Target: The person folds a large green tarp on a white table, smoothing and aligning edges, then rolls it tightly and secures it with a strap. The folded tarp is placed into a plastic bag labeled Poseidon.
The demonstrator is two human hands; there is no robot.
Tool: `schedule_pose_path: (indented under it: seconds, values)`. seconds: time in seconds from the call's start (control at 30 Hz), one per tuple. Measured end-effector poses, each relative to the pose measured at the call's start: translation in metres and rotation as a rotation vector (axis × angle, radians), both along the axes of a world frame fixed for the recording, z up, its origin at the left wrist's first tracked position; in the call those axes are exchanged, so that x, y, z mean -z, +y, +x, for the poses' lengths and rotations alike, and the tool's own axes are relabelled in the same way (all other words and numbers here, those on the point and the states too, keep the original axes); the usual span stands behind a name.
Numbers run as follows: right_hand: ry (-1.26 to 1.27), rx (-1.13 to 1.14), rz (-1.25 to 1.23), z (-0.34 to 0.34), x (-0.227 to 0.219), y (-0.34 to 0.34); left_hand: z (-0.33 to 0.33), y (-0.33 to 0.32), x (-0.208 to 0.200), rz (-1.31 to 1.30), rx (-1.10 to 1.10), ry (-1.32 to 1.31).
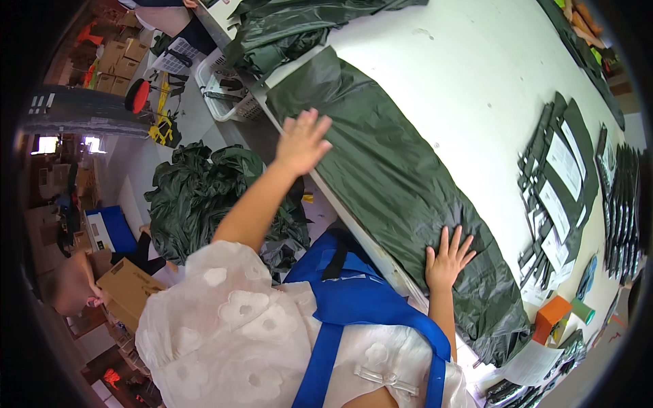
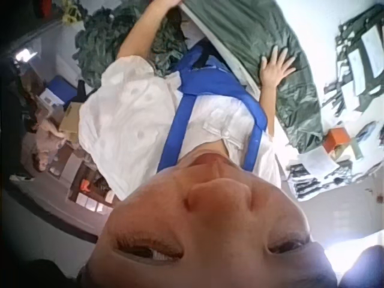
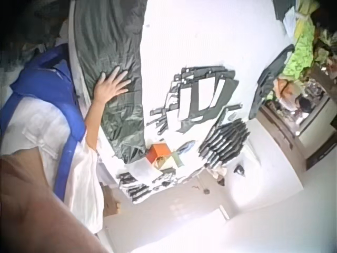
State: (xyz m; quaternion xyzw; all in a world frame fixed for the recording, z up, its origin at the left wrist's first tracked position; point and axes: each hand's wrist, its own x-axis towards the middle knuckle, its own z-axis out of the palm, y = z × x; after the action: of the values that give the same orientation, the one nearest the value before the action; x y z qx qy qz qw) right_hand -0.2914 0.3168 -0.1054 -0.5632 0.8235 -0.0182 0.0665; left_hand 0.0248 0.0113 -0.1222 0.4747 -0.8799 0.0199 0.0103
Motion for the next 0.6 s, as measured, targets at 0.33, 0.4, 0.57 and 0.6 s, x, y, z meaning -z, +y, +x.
schedule_pose_path:
  seconds: [0.33,0.4,0.57,0.6]
  values:
    - [0.066,-0.019,0.060,0.002,-0.001,-0.006,-0.071,-0.203,-0.073,0.338,-0.392,0.234]
    - [0.056,-0.013,0.077,0.001,0.000,-0.008,-0.057,-0.249,-0.041,0.344,-0.238,0.398]
    - [0.038,0.000,0.079,0.000,0.002,-0.008,-0.050,-0.233,-0.006,0.265,-0.245,0.311]
    - [0.023,0.005,0.080,0.000,0.001,-0.009,-0.047,-0.234,-0.012,0.328,-0.269,0.347]
